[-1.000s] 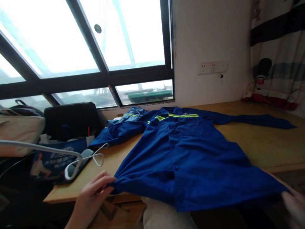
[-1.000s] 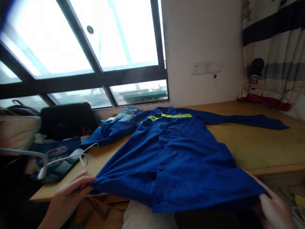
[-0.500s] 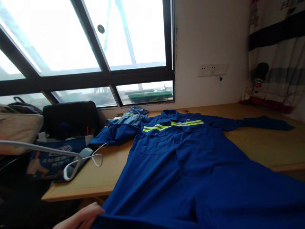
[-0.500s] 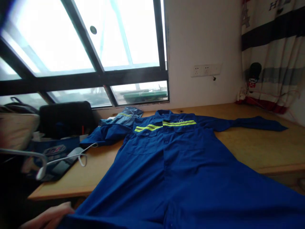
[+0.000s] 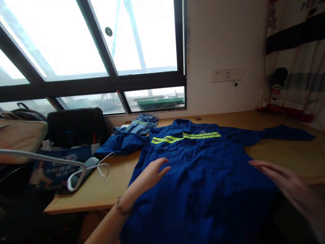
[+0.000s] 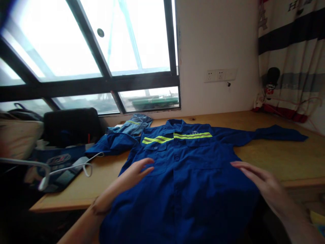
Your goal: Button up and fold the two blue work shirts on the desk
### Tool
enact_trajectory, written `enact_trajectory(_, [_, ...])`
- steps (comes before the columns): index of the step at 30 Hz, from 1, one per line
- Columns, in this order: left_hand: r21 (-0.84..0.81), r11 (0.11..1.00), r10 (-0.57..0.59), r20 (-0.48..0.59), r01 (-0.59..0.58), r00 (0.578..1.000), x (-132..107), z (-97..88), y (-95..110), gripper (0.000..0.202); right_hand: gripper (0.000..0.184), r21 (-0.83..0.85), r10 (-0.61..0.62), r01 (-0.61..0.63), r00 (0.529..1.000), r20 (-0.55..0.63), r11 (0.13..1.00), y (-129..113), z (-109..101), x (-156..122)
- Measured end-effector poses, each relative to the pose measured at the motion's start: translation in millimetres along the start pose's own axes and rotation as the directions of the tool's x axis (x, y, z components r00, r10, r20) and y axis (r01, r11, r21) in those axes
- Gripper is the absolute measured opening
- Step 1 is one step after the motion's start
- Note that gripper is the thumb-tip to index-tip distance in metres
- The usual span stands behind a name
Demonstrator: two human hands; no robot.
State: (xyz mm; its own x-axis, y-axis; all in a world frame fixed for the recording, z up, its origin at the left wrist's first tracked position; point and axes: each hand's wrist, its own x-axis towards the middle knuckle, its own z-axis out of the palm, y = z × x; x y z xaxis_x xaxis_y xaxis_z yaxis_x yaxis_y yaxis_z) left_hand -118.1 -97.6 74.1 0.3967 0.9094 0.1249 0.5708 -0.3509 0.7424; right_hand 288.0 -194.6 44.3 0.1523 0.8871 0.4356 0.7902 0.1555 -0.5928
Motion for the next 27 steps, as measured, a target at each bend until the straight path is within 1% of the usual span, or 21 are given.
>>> enact_trajectory(1, [0.010, 0.998, 0.059, -0.096, -0.059, 0.994, 29, 16.8, 1, 0.030, 0.033, 0.042, -0.008, 0.006, 0.998, 0.056, 0.999, -2, 23, 24])
enact_trajectory(2, [0.024, 0.993, 0.118, -0.173, -0.115, 0.978, 58, 34.9, 2, 0.031, 0.037, 0.018, -0.028, 0.028, 0.999, 0.029, 0.999, -4, 48, 48])
enact_trajectory(3, [0.040, 0.985, 0.172, -0.216, -0.167, 0.961, 84, 53.2, 2, 0.031, 0.040, -0.050, -0.060, 0.060, 0.998, 0.001, 0.997, -4, 73, 70])
enact_trajectory(5, [0.079, 0.976, 0.214, -0.254, -0.201, 0.943, 129, 85.9, -1, 0.029, 0.047, -0.239, -0.060, 0.059, 0.998, 0.003, 0.969, 0, 120, 108])
enact_trajectory(7, [0.107, 0.979, 0.196, -0.234, -0.175, 0.952, 163, 108.8, -9, 0.031, 0.053, -0.369, 0.054, -0.027, 0.997, 0.063, 0.929, 13, 152, 134])
enact_trajectory(8, [0.123, 0.982, 0.168, -0.217, -0.144, 0.962, 176, 116.1, -15, 0.035, 0.057, -0.411, 0.129, -0.081, 0.987, 0.092, 0.908, 23, 161, 144])
enact_trajectory(9, [0.155, 0.982, 0.136, -0.196, -0.106, 0.971, 186, 120.8, -21, 0.039, 0.062, -0.444, 0.195, -0.127, 0.974, 0.113, 0.887, 34, 166, 152])
enact_trajectory(11, [0.273, 0.962, 0.067, -0.134, -0.028, 0.989, 202, 125.1, -34, 0.050, 0.070, -0.485, 0.282, -0.181, 0.949, 0.142, 0.856, 58, 166, 166])
enact_trajectory(14, [0.487, 0.873, -0.004, -0.047, 0.027, 0.999, 215, 126.5, -47, 0.060, 0.067, -0.489, 0.298, -0.190, 0.942, 0.152, 0.851, 89, 155, 185])
enact_trajectory(16, [0.566, 0.825, 0.006, -0.035, 0.015, 0.999, 218, 128.0, -51, 0.063, 0.058, -0.432, 0.284, -0.205, 0.951, 0.125, 0.878, 105, 147, 194])
enact_trajectory(17, [0.585, 0.811, 0.027, -0.040, 0.002, 0.999, 219, 129.1, -53, 0.064, 0.054, -0.391, 0.279, -0.229, 0.957, 0.076, 0.891, 112, 144, 197])
enact_trajectory(18, [0.596, 0.803, 0.051, -0.046, -0.013, 0.998, 218, 130.4, -54, 0.064, 0.050, -0.352, 0.285, -0.271, 0.959, -0.013, 0.896, 119, 141, 199])
enact_trajectory(19, [0.601, 0.799, 0.074, -0.051, -0.029, 0.996, 218, 131.5, -55, 0.063, 0.046, -0.315, 0.306, -0.336, 0.941, -0.143, 0.888, 125, 138, 200])
enact_trajectory(20, [0.603, 0.797, 0.097, -0.059, -0.042, 0.994, 216, 132.3, -56, 0.062, 0.043, -0.272, 0.344, -0.426, 0.890, -0.299, 0.863, 130, 135, 200])
enact_trajectory(21, [0.601, 0.797, 0.122, -0.072, -0.054, 0.990, 215, 132.5, -56, 0.060, 0.042, -0.215, 0.398, -0.531, 0.798, -0.451, 0.820, 135, 131, 199])
enact_trajectory(22, [0.599, 0.799, 0.149, -0.095, -0.063, 0.984, 214, 131.8, -55, 0.059, 0.046, -0.140, 0.465, -0.636, 0.680, -0.567, 0.759, 139, 128, 198])
enact_trajectory(23, [0.597, 0.800, 0.175, -0.133, -0.062, 0.976, 213, 130.3, -54, 0.057, 0.054, -0.057, 0.536, -0.721, 0.564, -0.629, 0.691, 143, 124, 197])
enact_trajectory(24, [0.598, 0.800, 0.195, -0.188, -0.046, 0.963, 211, 128.1, -53, 0.056, 0.062, 0.022, 0.600, -0.773, 0.475, -0.644, 0.635, 146, 120, 196])
enact_trajectory(25, [0.600, 0.800, 0.206, -0.255, -0.013, 0.945, 210, 125.3, -51, 0.054, 0.068, 0.091, 0.650, -0.789, 0.429, -0.627, 0.608, 149, 116, 196])
enact_trajectory(26, [0.601, 0.798, 0.204, -0.327, 0.037, 0.923, 210, 122.3, -50, 0.052, 0.070, 0.151, 0.679, -0.766, 0.437, -0.590, 0.624, 152, 113, 197])
enact_trajectory(27, [0.598, 0.795, 0.185, -0.400, 0.103, 0.898, 209, 119.5, -50, 0.052, 0.070, 0.217, 0.687, -0.710, 0.480, -0.546, 0.669, 155, 110, 198])
